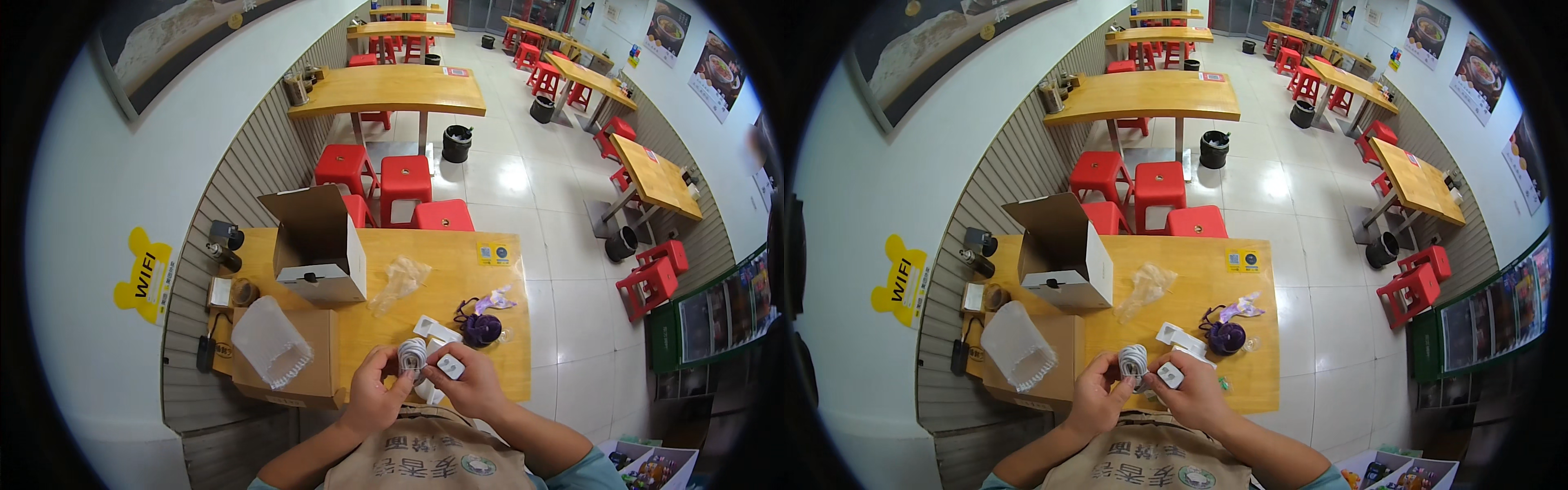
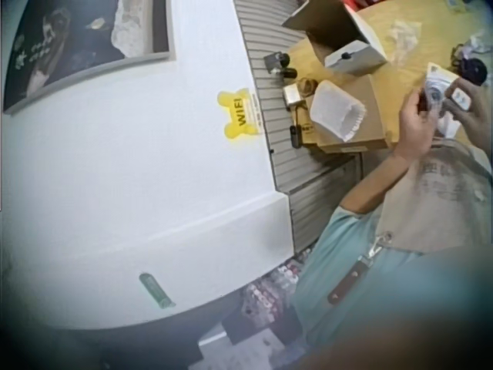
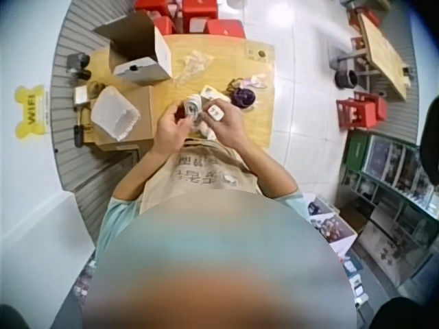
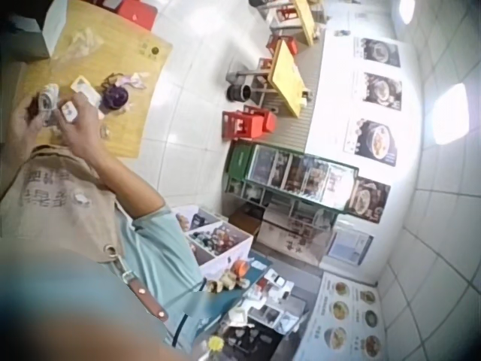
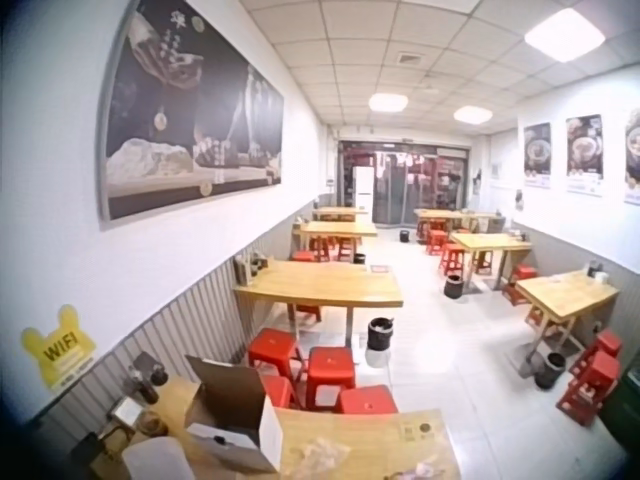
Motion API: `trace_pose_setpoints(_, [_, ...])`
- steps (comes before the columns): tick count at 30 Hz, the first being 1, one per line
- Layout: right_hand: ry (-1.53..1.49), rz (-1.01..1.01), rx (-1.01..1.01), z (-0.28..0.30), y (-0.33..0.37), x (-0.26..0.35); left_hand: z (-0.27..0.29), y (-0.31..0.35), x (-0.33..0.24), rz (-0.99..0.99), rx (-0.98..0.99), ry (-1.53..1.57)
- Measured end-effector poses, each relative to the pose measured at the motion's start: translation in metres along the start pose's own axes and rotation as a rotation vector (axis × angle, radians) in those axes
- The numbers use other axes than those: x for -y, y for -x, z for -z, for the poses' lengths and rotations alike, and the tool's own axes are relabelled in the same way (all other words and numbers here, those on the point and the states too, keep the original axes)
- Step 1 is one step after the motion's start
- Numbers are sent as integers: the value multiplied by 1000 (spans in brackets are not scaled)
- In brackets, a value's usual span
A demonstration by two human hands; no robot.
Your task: The person unpacks a white security camera from a cardboard box, removes protective foam, and assembles the device by attaching a mounting bracket and inserting a SIM card. They then connect the power cable and plug it into a wall outlet.
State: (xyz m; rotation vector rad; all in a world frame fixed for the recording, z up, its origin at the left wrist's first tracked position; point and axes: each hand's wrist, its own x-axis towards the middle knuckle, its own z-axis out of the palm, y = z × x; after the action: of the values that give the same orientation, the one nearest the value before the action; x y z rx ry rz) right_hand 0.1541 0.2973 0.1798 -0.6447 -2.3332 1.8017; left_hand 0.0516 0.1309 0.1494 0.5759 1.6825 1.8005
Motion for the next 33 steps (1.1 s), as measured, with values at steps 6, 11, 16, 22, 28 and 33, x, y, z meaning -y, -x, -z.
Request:
trace_pose_setpoints(6, [320,293,12,10,-4,-4,-1,-1,-13,-34,70,-181])
trace_pose_setpoints(11, [694,914,-1,21,-14,-5,17,-5,-15,565,164,422])
trace_pose_setpoints(16, [-266,100,223,16,-18,-7,11,0,-24,146,82,56])
trace_pose_setpoints(22, [-514,-234,329,13,-21,-9,19,-4,-21,-20,158,-176])
trace_pose_setpoints(28, [700,1216,-54,25,-24,20,47,-14,-12,762,453,870])
trace_pose_setpoints(33, [77,352,18,9,-11,10,30,-8,-25,403,142,366])
